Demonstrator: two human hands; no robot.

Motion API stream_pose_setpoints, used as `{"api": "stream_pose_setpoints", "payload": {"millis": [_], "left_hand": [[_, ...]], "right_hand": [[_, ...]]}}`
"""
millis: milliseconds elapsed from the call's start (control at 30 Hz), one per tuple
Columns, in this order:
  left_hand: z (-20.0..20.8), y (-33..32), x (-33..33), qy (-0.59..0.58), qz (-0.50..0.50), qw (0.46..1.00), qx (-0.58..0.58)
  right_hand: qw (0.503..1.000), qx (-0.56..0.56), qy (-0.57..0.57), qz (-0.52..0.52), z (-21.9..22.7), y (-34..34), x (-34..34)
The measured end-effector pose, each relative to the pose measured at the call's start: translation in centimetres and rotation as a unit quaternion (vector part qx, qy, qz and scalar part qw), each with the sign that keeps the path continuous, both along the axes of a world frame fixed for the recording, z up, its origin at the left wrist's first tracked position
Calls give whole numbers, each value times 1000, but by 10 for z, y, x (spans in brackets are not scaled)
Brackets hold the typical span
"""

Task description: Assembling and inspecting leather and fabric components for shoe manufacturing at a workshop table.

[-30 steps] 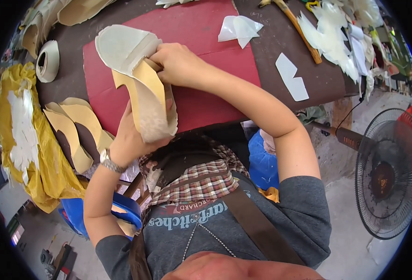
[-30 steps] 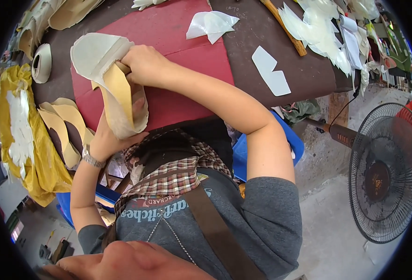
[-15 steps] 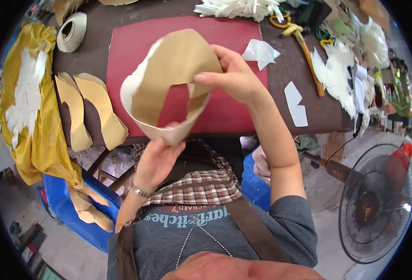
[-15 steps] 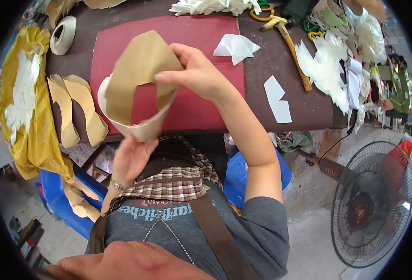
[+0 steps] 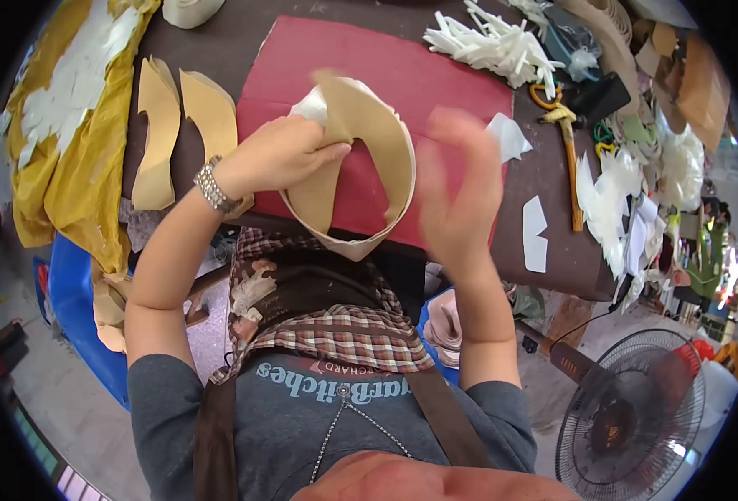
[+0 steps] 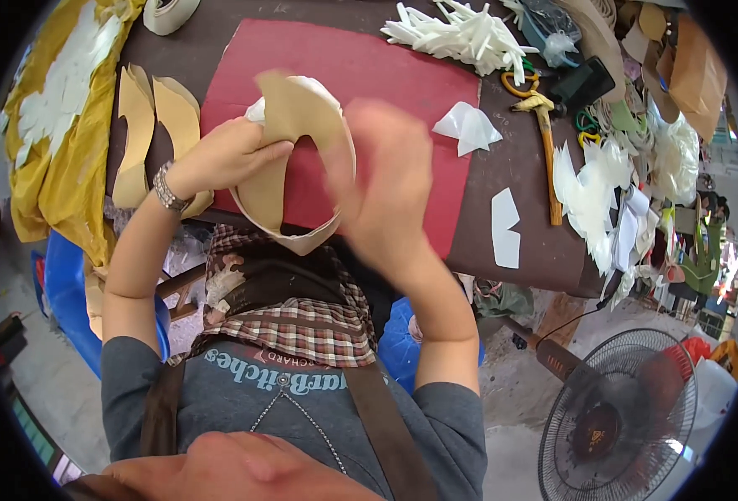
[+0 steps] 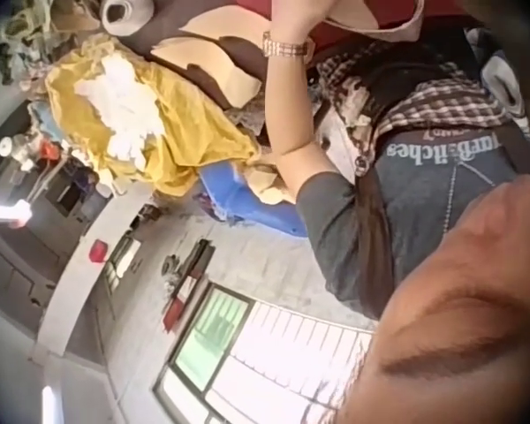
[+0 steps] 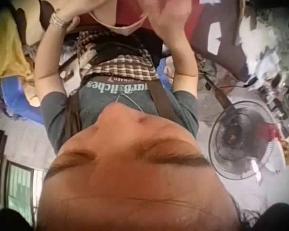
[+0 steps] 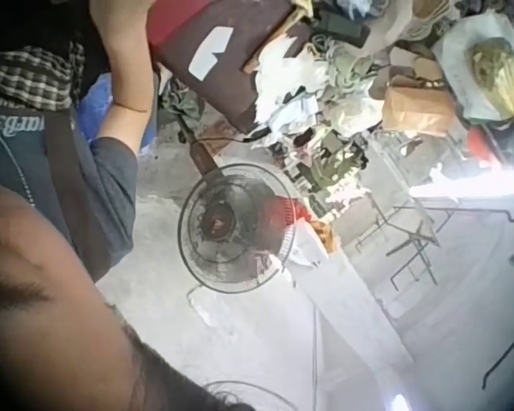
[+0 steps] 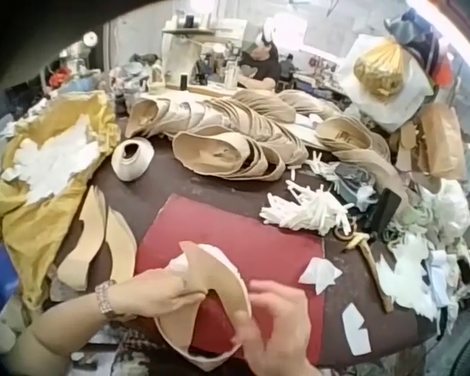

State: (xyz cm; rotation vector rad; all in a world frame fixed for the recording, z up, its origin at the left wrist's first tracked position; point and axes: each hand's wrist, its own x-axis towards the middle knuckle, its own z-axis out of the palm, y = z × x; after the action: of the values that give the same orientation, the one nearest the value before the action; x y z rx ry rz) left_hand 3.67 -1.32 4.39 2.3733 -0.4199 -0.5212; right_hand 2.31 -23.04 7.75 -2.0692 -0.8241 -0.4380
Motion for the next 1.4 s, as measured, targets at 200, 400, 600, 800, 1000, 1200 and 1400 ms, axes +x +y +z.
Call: {"api": "stream_pose_setpoints", "payload": {"millis": [200, 400, 600, 800, 1000, 1200, 1400], "left_hand": [[-8, -24, -25, -61, 214, 969, -108], [-48, -43, -41, -224, 309, 892, -243], [-47, -43, -56, -162, 310, 922, -168], [-58, -55, -66, -236, 288, 924, -87], [-67, -43, -79, -371, 325, 868, -54], [-47, -17, -55, -219, 353, 909, -34], [-15, -14, -55, -131, 133, 982, 19]], "right_hand": [[913, -395, -50, 92, -25, -19, -26], [879, -441, -181, -2, -63, -38, -20], [833, -522, -174, -59, -63, -27, -33], [792, -584, -160, -74, -71, -12, -39], [744, -634, -205, -49, -69, -1, -41], [699, -673, 194, 145, 8, 29, -25], [886, -370, 60, 271, 43, 5, 14]]}}
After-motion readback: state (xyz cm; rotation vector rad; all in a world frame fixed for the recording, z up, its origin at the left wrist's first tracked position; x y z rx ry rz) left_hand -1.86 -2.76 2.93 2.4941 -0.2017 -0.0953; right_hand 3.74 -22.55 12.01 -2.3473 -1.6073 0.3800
